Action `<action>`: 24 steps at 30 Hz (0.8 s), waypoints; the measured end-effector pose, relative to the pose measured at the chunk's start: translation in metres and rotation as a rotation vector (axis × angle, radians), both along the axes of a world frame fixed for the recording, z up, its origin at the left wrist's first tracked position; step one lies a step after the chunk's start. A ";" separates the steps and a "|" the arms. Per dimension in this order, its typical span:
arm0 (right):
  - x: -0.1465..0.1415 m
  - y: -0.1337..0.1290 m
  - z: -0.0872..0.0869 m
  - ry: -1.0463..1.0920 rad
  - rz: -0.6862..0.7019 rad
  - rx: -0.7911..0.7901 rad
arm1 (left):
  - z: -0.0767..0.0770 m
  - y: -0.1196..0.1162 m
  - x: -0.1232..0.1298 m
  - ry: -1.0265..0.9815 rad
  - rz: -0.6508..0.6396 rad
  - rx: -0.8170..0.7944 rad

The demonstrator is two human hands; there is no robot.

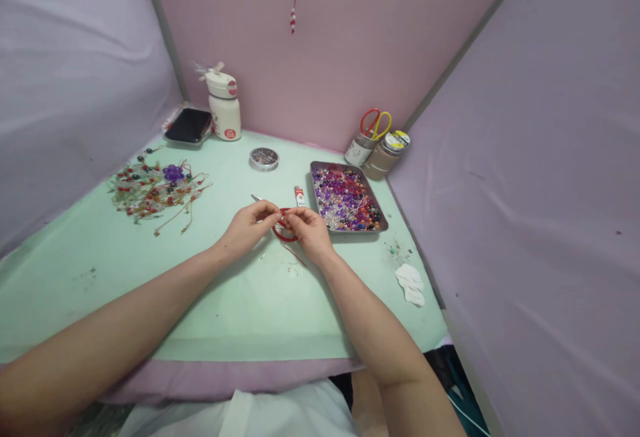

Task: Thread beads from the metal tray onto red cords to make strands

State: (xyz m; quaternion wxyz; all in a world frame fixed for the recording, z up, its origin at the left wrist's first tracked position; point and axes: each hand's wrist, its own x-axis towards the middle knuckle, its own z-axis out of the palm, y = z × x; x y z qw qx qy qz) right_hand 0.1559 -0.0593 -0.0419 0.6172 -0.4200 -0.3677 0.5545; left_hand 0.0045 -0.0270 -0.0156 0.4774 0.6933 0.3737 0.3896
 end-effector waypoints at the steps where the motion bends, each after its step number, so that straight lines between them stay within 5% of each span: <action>1: 0.000 0.000 0.001 0.021 0.002 -0.006 | -0.001 0.000 0.001 -0.017 -0.009 -0.023; 24: 0.002 0.001 0.001 0.105 0.016 -0.035 | 0.005 -0.005 0.005 0.071 0.113 0.049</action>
